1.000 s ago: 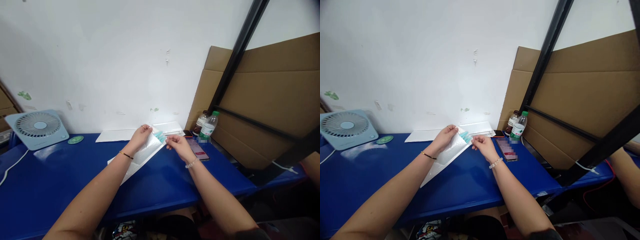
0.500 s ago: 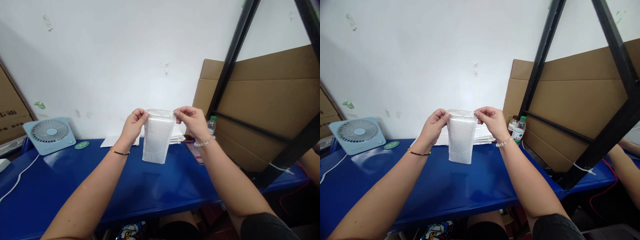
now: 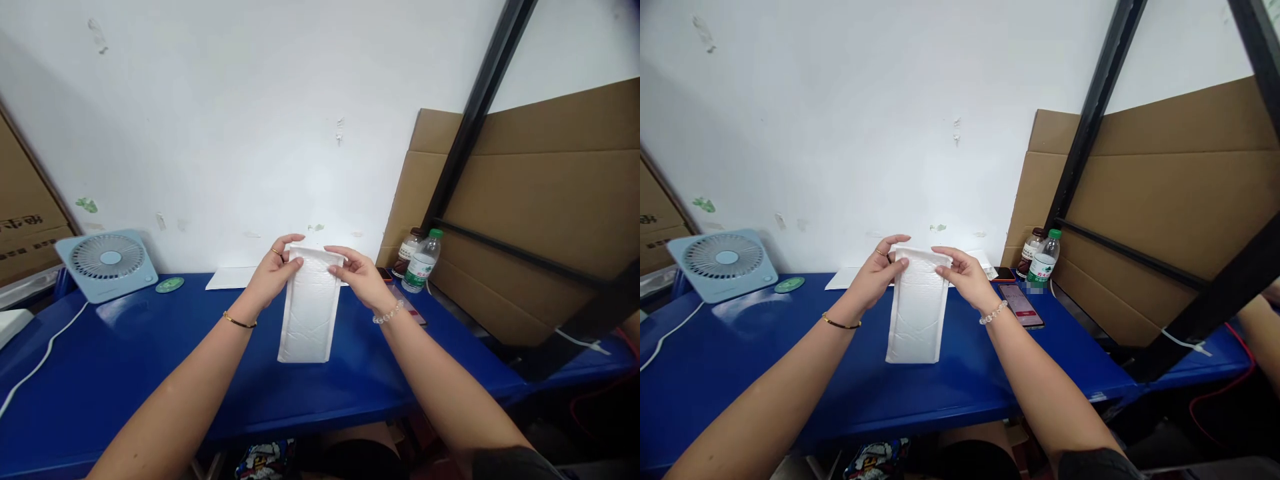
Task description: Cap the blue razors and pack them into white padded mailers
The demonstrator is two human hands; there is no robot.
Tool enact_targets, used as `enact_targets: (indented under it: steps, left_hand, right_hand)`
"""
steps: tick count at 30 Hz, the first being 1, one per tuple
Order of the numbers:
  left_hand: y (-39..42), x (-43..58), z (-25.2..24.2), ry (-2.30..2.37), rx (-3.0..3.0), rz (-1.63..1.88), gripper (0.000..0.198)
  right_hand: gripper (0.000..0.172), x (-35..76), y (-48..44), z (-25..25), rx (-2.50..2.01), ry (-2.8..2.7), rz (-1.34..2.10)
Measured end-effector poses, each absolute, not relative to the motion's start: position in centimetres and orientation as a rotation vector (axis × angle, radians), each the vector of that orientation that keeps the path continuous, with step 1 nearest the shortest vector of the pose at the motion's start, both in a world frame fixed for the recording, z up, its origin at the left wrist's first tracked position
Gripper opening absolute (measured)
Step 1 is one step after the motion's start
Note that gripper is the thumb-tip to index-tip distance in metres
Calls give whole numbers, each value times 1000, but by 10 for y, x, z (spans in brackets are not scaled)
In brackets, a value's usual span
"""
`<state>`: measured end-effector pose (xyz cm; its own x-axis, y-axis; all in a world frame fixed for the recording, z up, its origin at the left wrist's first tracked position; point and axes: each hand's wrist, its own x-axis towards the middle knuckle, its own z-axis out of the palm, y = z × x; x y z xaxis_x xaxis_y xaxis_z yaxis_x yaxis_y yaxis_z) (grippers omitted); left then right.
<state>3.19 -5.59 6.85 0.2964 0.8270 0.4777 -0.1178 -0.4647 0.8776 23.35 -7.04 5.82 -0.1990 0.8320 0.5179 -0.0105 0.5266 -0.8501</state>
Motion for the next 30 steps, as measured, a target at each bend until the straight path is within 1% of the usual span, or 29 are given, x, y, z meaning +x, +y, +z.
enact_targets:
  steps: [1, 3, 4, 5, 8, 12, 14, 15, 17, 19, 20, 23, 24, 25, 27, 30]
  left_hand:
    - [-53, 28, 64, 682, 1698, 1283, 31]
    - [-48, 23, 57, 734, 1730, 1253, 13]
    - [-47, 22, 54, 743, 1725, 1234, 8]
    - [-45, 22, 51, 739, 1708, 1210, 8]
    - [-43, 25, 47, 733, 1644, 1163, 15]
    - [-42, 29, 44, 880, 1665, 1258, 30]
    - [-40, 28, 43, 919, 1665, 1174, 40]
    - [-39, 27, 42, 922, 1656, 1076, 41]
    - [-35, 24, 41, 922, 1645, 892, 36]
    - [-29, 18, 39, 943, 1646, 861, 33]
    - [-25, 13, 39, 963, 1645, 910, 33]
    - [-13, -7, 51, 1042, 1628, 1178, 36]
    - [-10, -16, 59, 1080, 1643, 1292, 37]
    - [-8, -26, 70, 1139, 1683, 1430, 38]
    - [-7, -43, 92, 1358, 1838, 1689, 36]
    - [-4, -57, 110, 1708, 2114, 1907, 30]
  right_hand:
    - [36, 235, -68, 55, -743, -1609, 878]
    - [27, 238, -65, 49, -797, -1636, 843]
    - [24, 239, -64, 46, -821, -1645, 833]
    - [23, 240, -64, 44, -840, -1651, 828]
    - [22, 242, -62, 39, -851, -1665, 811]
    - [20, 241, -58, 37, -875, -1689, 743]
    - [18, 239, -56, 36, -891, -1714, 741]
    - [17, 238, -55, 36, -897, -1728, 747]
    - [17, 234, -54, 33, -915, -1744, 771]
    - [20, 230, -53, 30, -914, -1745, 834]
    - [25, 228, -54, 28, -897, -1735, 885]
    - [53, 230, -52, 21, -805, -1632, 1032]
    - [59, 234, -51, 18, -782, -1584, 1047]
    - [60, 239, -49, 14, -774, -1540, 1037]
    - [53, 251, -45, 8, -799, -1470, 956]
    - [43, 268, -38, 1, -906, -1430, 751]
